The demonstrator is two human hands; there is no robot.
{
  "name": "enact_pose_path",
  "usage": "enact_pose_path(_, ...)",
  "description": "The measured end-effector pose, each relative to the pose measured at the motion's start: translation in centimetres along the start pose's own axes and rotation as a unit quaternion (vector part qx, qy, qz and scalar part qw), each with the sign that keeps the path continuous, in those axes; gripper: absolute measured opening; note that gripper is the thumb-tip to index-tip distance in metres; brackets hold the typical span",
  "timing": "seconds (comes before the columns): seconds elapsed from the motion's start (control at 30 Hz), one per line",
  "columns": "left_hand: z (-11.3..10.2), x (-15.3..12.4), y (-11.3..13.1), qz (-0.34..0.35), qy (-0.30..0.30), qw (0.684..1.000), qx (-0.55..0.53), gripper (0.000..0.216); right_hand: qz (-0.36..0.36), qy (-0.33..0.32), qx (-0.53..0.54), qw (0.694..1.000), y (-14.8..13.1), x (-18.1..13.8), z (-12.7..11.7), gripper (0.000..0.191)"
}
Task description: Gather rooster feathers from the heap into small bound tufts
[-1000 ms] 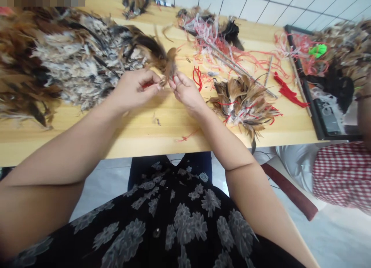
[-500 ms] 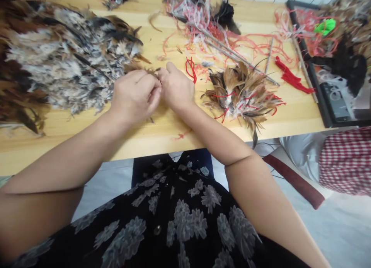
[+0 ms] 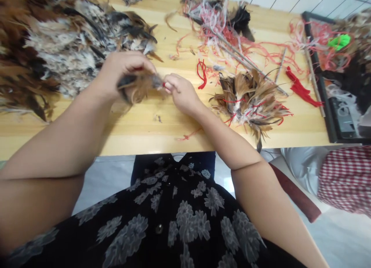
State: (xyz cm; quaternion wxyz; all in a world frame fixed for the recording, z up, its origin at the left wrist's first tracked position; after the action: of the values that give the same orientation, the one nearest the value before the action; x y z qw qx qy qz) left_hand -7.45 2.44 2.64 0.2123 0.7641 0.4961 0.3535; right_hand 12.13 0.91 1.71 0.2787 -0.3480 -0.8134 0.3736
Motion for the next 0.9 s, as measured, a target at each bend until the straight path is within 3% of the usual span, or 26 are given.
enact_pose_path(0.1, 1.3, 0.1, -1.1, -0.026, -0.021, 0.999, -0.02, 0.085, 0.052, 0.085, 0.198, 0.975, 0.5, -0.1, 0.5, 0.044)
enact_pose_path(0.17, 2.6, 0.0, -1.5, -0.062, -0.023, 0.998, 0.004, 0.076, 0.101, 0.125, 0.299, 0.941, 0.7, -0.3, 0.8, 0.041)
enact_pose_path(0.27, 3.6, -0.6, -0.1, -0.065, 0.003, 0.997, 0.044, 0.056, 0.159, 0.151, 0.376, 0.901, 0.8, -0.4, 1.0, 0.04)
enact_pose_path(0.4, 3.5, -1.7, 2.8, -0.05, 0.034, 0.994, 0.096, 0.036, 0.184, 0.164, 0.38, 0.892, 1.2, -0.3, 0.9, 0.044)
enact_pose_path(0.5, 3.7, -1.9, 3.4, -0.036, 0.048, 0.991, 0.12, 0.032, 0.182, 0.168, 0.354, 0.902, 1.5, -0.1, 1.1, 0.047)
enact_pose_path(0.63, 3.8, -2.1, 3.5, 0.074, 0.136, 0.983, 0.1, 0.038, 0.173, 0.188, 0.326, 0.91, 1.2, 0.0, 1.4, 0.047)
enact_pose_path(0.77, 4.2, -1.9, 3.1, 0.062, 0.102, 0.986, 0.119, 0.034, 0.169, 0.2, 0.321, 0.91, 1.0, 0.1, 1.3, 0.047)
enact_pose_path(0.9, 3.0, -2.2, 3.6, 0.032, 0.092, 0.989, 0.109, 0.03, 0.185, 0.196, 0.338, 0.902, 1.1, 0.1, 1.1, 0.046)
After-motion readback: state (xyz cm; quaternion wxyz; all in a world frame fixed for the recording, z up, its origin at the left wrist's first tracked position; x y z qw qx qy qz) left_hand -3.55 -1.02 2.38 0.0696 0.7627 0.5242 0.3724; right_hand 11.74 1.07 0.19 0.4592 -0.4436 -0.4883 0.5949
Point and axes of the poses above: each hand's wrist, its own x-axis towards the middle knuckle, its own z-axis out of the palm, y = z × x, the point moved 6 cm from there along x, towards the middle knuckle, and after that the axes turned 13 degrees about -z, right-handed, at the moved point
